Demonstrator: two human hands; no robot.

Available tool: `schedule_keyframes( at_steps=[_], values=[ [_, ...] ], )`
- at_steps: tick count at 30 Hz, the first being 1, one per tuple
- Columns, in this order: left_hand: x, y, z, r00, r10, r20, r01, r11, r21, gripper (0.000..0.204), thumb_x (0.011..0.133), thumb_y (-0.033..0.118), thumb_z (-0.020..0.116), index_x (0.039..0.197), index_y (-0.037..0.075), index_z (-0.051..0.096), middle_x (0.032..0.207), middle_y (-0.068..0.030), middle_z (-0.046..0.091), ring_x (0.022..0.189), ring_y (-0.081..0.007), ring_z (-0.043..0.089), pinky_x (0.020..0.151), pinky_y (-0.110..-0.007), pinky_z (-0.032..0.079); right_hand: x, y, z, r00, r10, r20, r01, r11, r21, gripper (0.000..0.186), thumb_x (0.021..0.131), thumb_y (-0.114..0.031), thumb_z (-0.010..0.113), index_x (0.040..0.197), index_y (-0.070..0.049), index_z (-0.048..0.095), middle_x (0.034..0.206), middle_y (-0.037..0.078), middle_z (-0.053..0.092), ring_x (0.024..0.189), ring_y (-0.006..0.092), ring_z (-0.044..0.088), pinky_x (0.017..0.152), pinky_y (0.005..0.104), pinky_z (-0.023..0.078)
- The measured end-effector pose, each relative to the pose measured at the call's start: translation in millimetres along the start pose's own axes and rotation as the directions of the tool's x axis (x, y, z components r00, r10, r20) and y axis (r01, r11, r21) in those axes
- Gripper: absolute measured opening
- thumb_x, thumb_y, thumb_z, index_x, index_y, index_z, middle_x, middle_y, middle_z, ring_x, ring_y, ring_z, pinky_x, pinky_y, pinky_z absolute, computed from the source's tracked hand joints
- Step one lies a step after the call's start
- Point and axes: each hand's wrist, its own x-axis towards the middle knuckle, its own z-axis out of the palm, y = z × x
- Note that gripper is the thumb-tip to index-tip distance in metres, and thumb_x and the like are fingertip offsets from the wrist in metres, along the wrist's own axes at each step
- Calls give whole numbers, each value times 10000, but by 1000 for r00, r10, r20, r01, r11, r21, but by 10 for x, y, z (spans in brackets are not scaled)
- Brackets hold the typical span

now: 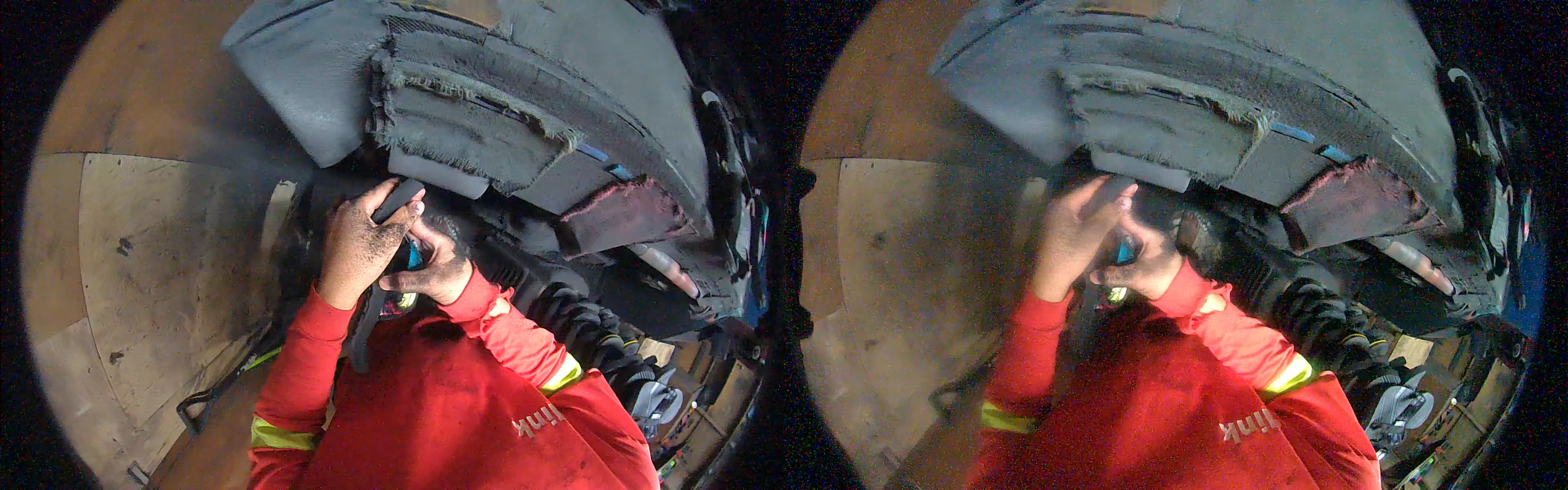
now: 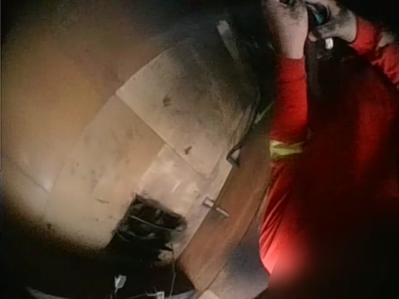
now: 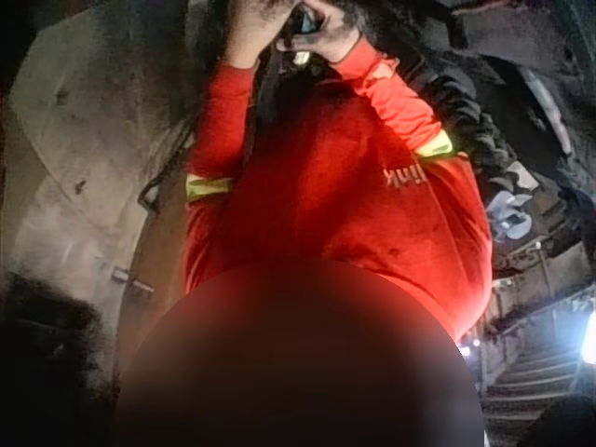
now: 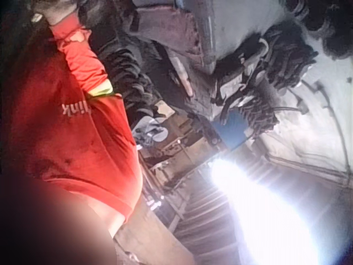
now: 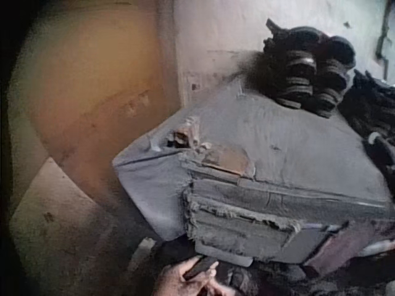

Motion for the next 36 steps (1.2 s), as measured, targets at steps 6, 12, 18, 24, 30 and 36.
schedule_keyframes(
  at_steps=[6,12,18,24,30,36],
  values=[
    [251,-307,395,990,-126,67,137,971,-195,269,885,252,737,963,-2,694,826,-76,715,731,-136,642,683,-315,505,123,-53,-405,979,-53,-198,-18,940,-340,797,626,-176,894,1338,-53,558,1170,53,656,1112,147,576,994,315,464],
    [-107,-648,718,986,-97,133,158,328,-932,491,882,137,738,1318,-1,559,1265,-69,626,1188,-161,566,1081,-306,380,-197,-107,-281,979,-176,-106,-84,126,-988,880,773,-245,729,1533,-91,311,1606,145,250,1484,455,161,1176,539,283],
    [-379,-670,514,992,58,109,96,194,-976,680,816,93,783,1410,-4,468,1467,-138,468,1337,-251,474,1158,-350,328,-383,4,137,931,-354,95,-34,-341,-940,798,739,-221,676,1479,-84,409,1574,188,291,1450,478,239,1140,601,283],
    [-474,-312,221,995,-84,53,97,695,-712,609,841,216,814,1368,39,565,1205,-88,665,1065,-117,602,935,-263,474,-396,37,205,861,-508,20,6,-28,-1000,841,672,-209,756,1458,-170,458,1595,180,291,1333,441,463,995,498,488],
    [-237,-43,122,999,-53,0,52,982,-180,578,886,367,747,1301,-2,590,1080,-173,713,975,-231,690,866,-331,513,-235,84,84,897,-441,-33,161,394,-905,966,686,-184,799,1529,-137,329,1627,224,143,1428,434,332,1064,487,436],
    [-54,27,170,997,-67,47,59,985,161,530,899,416,705,1191,-22,638,1015,-231,708,950,-329,704,819,-361,518,-247,49,30,916,-364,-166,38,492,-870,953,657,-245,819,1496,-125,382,1539,237,311,1325,396,452,1073,444,396]
  ],
)
